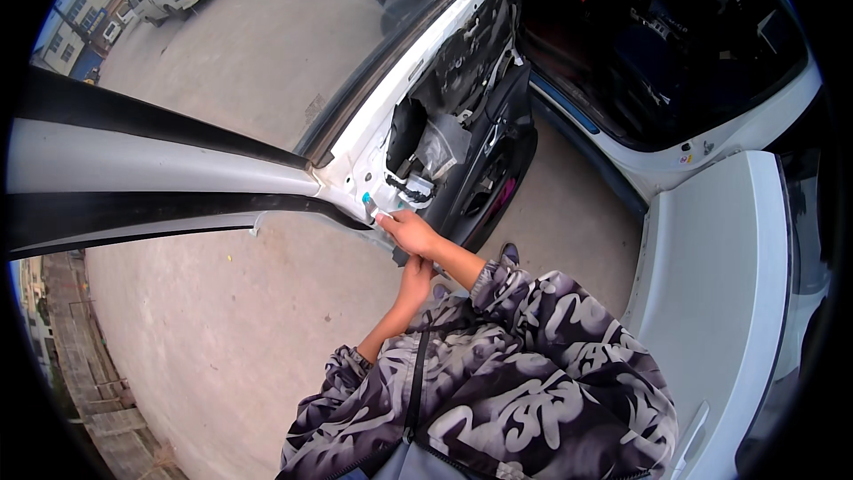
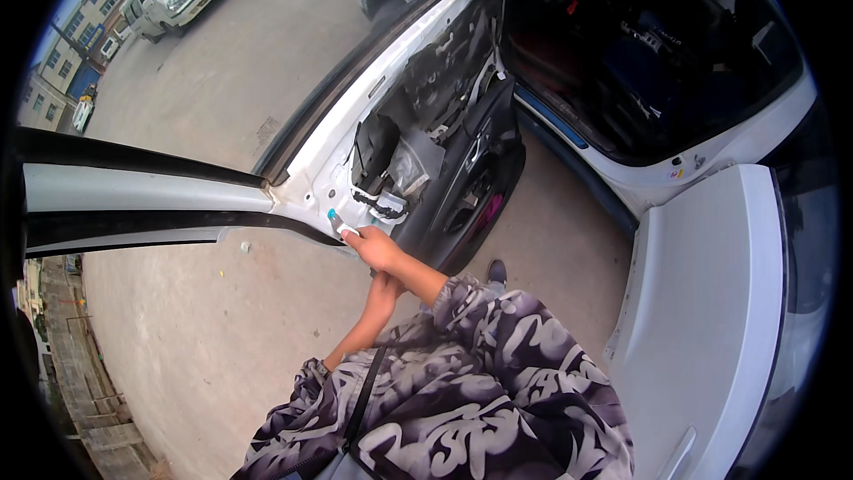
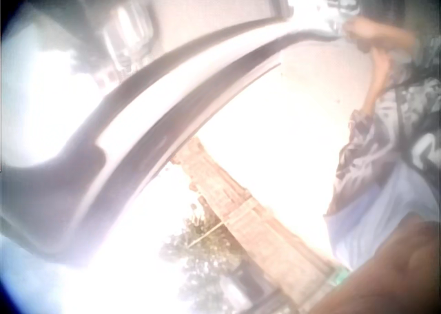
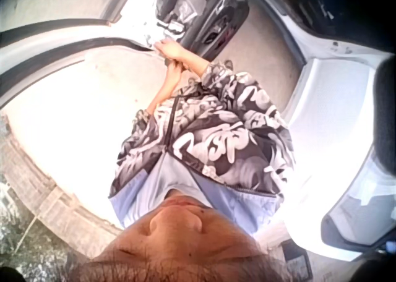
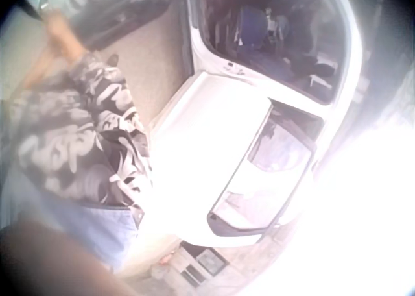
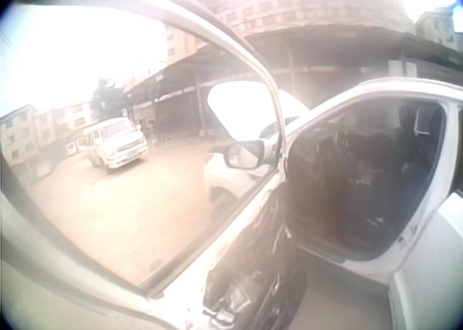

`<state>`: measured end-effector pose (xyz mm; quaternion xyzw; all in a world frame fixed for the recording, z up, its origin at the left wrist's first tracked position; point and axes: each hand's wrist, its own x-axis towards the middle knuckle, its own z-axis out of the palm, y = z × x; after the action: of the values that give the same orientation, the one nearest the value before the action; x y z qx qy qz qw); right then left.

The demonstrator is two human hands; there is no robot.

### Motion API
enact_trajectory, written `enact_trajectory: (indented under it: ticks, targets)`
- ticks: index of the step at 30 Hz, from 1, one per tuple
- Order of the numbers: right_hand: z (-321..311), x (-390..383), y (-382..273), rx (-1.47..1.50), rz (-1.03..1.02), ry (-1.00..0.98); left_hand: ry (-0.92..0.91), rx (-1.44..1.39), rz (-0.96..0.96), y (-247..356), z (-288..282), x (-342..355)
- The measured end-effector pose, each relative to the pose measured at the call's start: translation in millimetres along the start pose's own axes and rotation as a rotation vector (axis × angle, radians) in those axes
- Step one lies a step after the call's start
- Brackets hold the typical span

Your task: The person uses a screwdriver to remove screws from the exterior door handle and interior trim of a white car door. They then detach the door panel and set it aside.

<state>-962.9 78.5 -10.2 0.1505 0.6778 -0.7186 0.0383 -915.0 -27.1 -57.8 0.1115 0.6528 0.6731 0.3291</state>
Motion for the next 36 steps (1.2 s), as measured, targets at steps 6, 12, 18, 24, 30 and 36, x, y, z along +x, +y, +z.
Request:
enact_trajectory:
  ticks: [6,12,18,24,30,36]
  targets:
    - [9,5,10,0.074,-0.007,-0.020,0.144,0.328,0.138,-15,-12,7]
    - [21,14,22,0.286,-0.041,-0.043,0.170,0.480,0.128,1,-24,9]
    - [26,17,25,0.430,-0.040,-0.070,0.133,0.627,0.109,-3,-50,22]
    - [15,16,25,0.219,-0.037,-0.048,0.025,0.430,0.154,-37,-48,31]
    - [-2,5,0,-0.068,-0.029,0.005,-0.009,0.268,0.121,-13,-14,22]
    - [3,25,24,0.315,-0.026,-0.145,0.119,0.697,0.186,1,-31,31]
